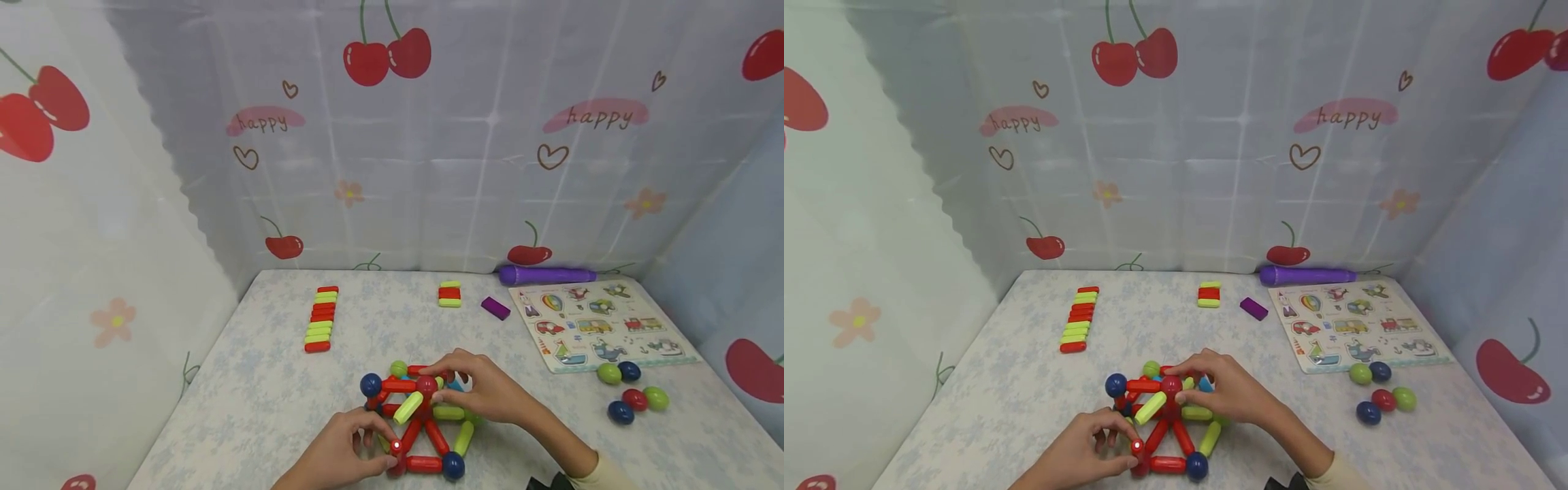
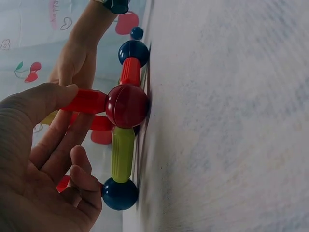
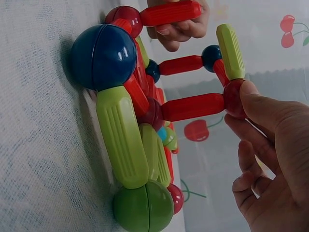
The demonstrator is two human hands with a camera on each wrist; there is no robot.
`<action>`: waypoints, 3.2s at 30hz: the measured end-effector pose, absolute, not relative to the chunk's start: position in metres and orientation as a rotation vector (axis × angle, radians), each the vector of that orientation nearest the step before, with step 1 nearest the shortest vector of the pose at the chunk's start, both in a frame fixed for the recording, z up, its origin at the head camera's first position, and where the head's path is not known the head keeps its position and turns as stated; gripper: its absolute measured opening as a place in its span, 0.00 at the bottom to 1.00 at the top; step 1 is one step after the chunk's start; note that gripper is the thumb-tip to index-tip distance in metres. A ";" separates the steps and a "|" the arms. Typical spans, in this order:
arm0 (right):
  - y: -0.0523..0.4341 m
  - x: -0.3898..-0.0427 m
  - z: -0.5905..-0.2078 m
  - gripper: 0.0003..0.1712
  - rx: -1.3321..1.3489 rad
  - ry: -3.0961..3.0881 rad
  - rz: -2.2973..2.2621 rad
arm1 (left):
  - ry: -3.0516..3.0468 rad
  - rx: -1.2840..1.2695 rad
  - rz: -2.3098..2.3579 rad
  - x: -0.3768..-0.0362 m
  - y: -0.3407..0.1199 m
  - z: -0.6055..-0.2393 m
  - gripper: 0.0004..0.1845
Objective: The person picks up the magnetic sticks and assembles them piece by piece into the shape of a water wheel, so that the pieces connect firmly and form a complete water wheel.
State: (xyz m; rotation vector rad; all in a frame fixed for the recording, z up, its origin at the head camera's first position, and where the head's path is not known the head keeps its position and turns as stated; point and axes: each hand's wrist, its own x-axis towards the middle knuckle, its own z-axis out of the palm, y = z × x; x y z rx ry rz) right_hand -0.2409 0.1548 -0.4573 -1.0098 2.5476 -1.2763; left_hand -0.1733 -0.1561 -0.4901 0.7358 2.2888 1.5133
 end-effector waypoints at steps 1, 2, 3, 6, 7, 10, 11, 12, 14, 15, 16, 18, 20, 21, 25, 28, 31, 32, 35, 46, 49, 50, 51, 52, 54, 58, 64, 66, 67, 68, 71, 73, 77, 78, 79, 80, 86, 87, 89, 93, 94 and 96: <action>0.155 -0.241 -0.457 0.22 -1.020 2.548 -1.279 | 2.293 0.738 1.511 -0.173 -0.156 -0.490 0.07; 0.154 -0.241 -0.458 0.23 -1.031 2.550 -1.281 | 2.300 0.741 1.506 -0.173 -0.156 -0.490 0.07; 0.154 -0.241 -0.457 0.23 -1.035 2.552 -1.282 | 2.304 0.744 1.503 -0.173 -0.156 -0.490 0.07; 0.156 -0.240 -0.457 0.24 -1.035 2.569 -1.264 | 2.309 0.742 1.505 -0.173 -0.155 -0.490 0.07; 0.158 -0.240 -0.456 0.24 -1.025 2.575 -1.259 | 2.307 0.736 1.508 -0.174 -0.154 -0.490 0.07; 0.171 -0.239 -0.454 0.24 -0.983 2.615 -1.232 | 2.293 0.718 1.521 -0.174 -0.153 -0.490 0.07; 0.178 -0.239 -0.453 0.24 -0.965 2.639 -1.219 | 2.290 0.710 1.524 -0.174 -0.153 -0.490 0.07; 0.187 -0.239 -0.452 0.24 -0.947 2.668 -1.207 | 2.286 0.703 1.527 -0.174 -0.153 -0.490 0.07; 0.209 -0.239 -0.449 0.21 -0.905 2.750 -1.168 | 2.288 0.690 1.524 -0.173 -0.153 -0.490 0.07; 0.221 -0.239 -0.448 0.20 -0.876 2.803 -1.140 | 2.290 0.685 1.524 -0.172 -0.153 -0.490 0.07; 0.236 -0.239 -0.446 0.19 -0.841 2.864 -1.101 | 2.289 0.683 1.524 -0.172 -0.153 -0.490 0.07; 0.267 -0.238 -0.445 0.17 -0.773 3.000 -1.007 | 2.288 0.683 1.521 -0.172 -0.153 -0.490 0.06; 0.300 -0.236 -0.443 0.16 -0.645 3.119 -0.890 | 2.291 0.684 1.518 -0.173 -0.153 -0.491 0.06; 0.316 -0.235 -0.444 0.16 -0.584 3.160 -0.845 | 2.290 0.685 1.518 -0.173 -0.153 -0.491 0.06; 0.372 -0.229 -0.450 0.20 -0.301 3.214 -0.718 | 2.299 0.684 1.504 -0.174 -0.154 -0.491 0.06; 0.400 -0.226 -0.458 0.25 -0.186 3.206 -0.672 | 2.295 0.682 1.497 -0.174 -0.154 -0.491 0.06; 0.414 -0.227 -0.466 0.28 -0.154 3.196 -0.633 | 2.285 0.671 1.498 -0.175 -0.155 -0.492 0.06; 0.415 -0.228 -0.468 0.28 -0.157 3.189 -0.631 | 2.282 0.668 1.500 -0.175 -0.155 -0.492 0.06; 0.415 -0.233 -0.475 0.27 -0.164 3.167 -0.639 | 2.271 0.658 1.510 -0.174 -0.156 -0.492 0.06; 0.408 -0.245 -0.482 0.24 -0.238 3.159 -0.531 | 2.262 0.631 1.511 -0.171 -0.155 -0.492 0.06; 0.408 -0.246 -0.482 0.24 -0.249 3.152 -0.517 | 2.265 0.627 1.510 -0.171 -0.155 -0.492 0.06; 0.408 -0.247 -0.482 0.25 -0.255 3.155 -0.513 | 2.264 0.626 1.511 -0.171 -0.155 -0.491 0.06; 0.407 -0.247 -0.482 0.25 -0.265 3.160 -0.511 | 2.263 0.626 1.512 -0.171 -0.155 -0.491 0.06; 0.405 -0.246 -0.481 0.25 -0.275 3.170 -0.514 | 2.263 0.629 1.514 -0.171 -0.155 -0.491 0.06; 0.397 -0.245 -0.478 0.24 -0.312 3.208 -0.546 | 2.265 0.629 1.517 -0.171 -0.155 -0.491 0.06; 0.361 -0.237 -0.463 0.23 -0.482 3.315 -0.686 | 2.269 0.635 1.528 -0.171 -0.154 -0.491 0.07; 0.279 -0.226 -0.433 0.27 -0.931 3.288 -0.989 | 2.257 0.636 1.545 -0.170 -0.154 -0.492 0.06; 0.252 -0.220 -0.424 0.26 -1.037 3.185 -1.115 | 2.249 0.645 1.556 -0.170 -0.155 -0.494 0.06; 0.240 -0.217 -0.421 0.26 -1.084 3.122 -1.172 | 2.244 0.651 1.562 -0.170 -0.155 -0.494 0.06; 0.227 -0.214 -0.418 0.25 -1.118 3.055 -1.226 | 2.243 0.658 1.566 -0.170 -0.155 -0.494 0.07; 0.195 -0.206 -0.415 0.21 -1.227 2.864 -1.334 | 2.253 0.687 1.570 -0.169 -0.157 -0.495 0.08; 0.175 -0.201 -0.416 0.20 -1.287 2.759 -1.366 | 2.279 0.713 1.561 -0.169 -0.159 -0.493 0.08; 0.145 -0.194 -0.422 0.18 -1.395 2.578 -1.430 | 2.378 0.730 1.543 -0.169 -0.169 -0.486 0.09; 0.139 -0.192 -0.424 0.18 -1.419 2.544 -1.445 | 2.419 0.724 1.546 -0.170 -0.172 -0.483 0.09; 0.133 -0.191 -0.426 0.18 -1.446 2.513 -1.457 | 2.464 0.708 1.551 -0.171 -0.175 -0.479 0.08; 0.128 -0.190 -0.428 0.19 -1.468 2.488 -1.464 | 2.517 0.696 1.556 -0.172 -0.178 -0.476 0.08; 0.109 -0.188 -0.440 0.19 -1.656 2.449 -1.457 | 2.886 0.713 1.573 -0.187 -0.186 -0.462 0.11; 0.107 -0.188 -0.442 0.19 -1.687 2.450 -1.455 | 2.926 0.732 1.567 -0.190 -0.185 -0.461 0.13; 0.105 -0.189 -0.445 0.20 -1.715 2.455 -1.452 | 2.970 0.763 1.542 -0.196 -0.182 -0.460 0.15; 0.103 -0.191 -0.452 0.20 -1.759 2.493 -1.411 | 2.956 0.803 1.492 -0.203 -0.176 -0.459 0.16; 0.102 -0.191 -0.453 0.20 -1.760 2.506 -1.396 | 2.948 0.796 1.489 -0.204 -0.176 -0.459 0.15; 0.102 -0.192 -0.456 0.20 -1.766 2.534 -1.367 | 2.934 0.777 1.497 -0.204 -0.175 -0.460 0.14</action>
